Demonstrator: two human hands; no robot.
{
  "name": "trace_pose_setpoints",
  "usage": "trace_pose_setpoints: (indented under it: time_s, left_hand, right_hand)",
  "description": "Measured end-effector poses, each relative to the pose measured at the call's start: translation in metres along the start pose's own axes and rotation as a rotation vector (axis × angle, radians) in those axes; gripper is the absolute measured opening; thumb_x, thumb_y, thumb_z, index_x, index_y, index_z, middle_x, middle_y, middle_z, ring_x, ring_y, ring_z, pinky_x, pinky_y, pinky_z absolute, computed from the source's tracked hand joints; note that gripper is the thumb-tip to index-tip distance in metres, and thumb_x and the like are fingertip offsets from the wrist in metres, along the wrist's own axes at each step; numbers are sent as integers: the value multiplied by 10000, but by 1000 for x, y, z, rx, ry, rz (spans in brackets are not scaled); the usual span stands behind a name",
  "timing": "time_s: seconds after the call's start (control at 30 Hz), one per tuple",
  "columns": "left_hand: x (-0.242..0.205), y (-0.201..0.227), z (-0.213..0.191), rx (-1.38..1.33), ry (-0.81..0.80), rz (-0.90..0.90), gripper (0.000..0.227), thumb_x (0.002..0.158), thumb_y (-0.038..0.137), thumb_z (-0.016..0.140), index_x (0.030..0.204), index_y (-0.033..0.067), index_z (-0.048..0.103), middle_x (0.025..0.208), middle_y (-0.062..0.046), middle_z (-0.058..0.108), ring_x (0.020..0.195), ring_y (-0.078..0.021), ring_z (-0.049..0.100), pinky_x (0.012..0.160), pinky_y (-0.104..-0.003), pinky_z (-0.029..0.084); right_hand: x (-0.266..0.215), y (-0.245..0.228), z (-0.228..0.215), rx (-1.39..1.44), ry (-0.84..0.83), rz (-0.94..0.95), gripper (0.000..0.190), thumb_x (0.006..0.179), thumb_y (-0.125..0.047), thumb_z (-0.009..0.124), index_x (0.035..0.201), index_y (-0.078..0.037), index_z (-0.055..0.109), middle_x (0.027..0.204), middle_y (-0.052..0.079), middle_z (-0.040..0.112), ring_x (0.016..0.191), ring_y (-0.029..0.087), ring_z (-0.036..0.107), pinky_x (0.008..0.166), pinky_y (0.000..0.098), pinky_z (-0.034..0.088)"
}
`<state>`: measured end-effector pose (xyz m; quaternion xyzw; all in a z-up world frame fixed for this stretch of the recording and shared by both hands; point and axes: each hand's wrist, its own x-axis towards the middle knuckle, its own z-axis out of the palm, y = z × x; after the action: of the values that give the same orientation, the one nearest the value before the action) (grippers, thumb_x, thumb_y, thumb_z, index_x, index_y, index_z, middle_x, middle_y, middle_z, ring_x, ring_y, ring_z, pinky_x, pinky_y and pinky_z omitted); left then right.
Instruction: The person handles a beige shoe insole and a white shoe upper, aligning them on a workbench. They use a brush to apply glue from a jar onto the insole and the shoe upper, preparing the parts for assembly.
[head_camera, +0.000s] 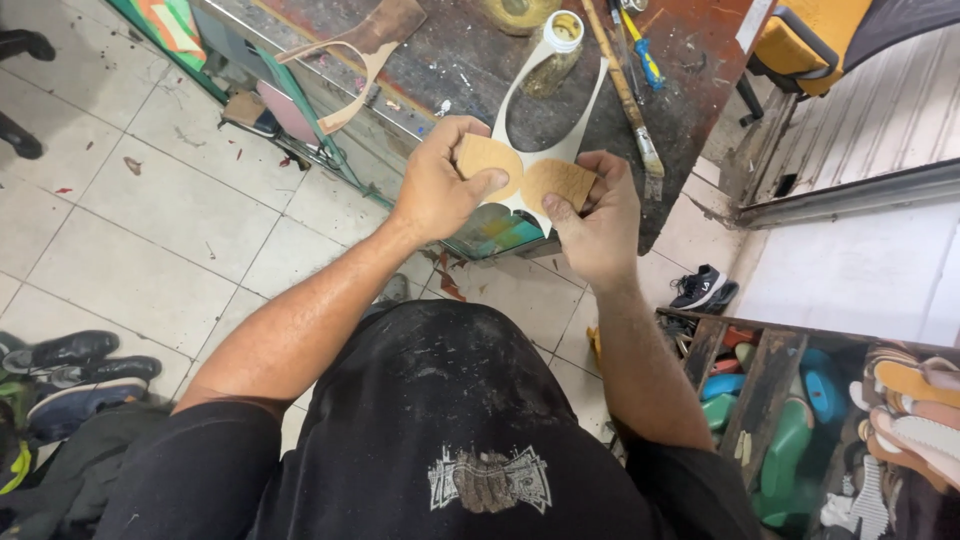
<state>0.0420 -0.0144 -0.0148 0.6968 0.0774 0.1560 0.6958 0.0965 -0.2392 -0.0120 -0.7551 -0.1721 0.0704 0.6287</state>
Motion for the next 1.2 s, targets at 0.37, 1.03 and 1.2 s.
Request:
trace_pose_setpoints:
  time_s: [0.37,1.03,1.2]
  left_hand:
    - [11,-19,33,365,-56,148,297,795,110,900,1001,121,687,935,-133,682,869,-359,716,710,-418,569]
    - [39,45,45,887,-644,9,612,760,31,833,1348,79,671,1462,-222,355,960,-308,674,824,-395,648]
    - [32,24,43,940,-588,171,561,757,-9,807,1306,56,708,1504,-254,349,848,-282,712,679,-368,684]
  right_hand:
    - [-7,1,-20,-307,110,195,475,884,-125,846,1257,-72,556,819,208,697,612,262,712,434,297,516]
    - [1,-16,-42,-755,-19,-63,471,810,-305,840,1182,-44,713,1283,117,547,1117,303,633,861,475,545]
    - [3,-18,-44,-798,-69,-41,515,764,-304,866,1181,-37,724,1276,122,559,1105,311,634,867,478,545]
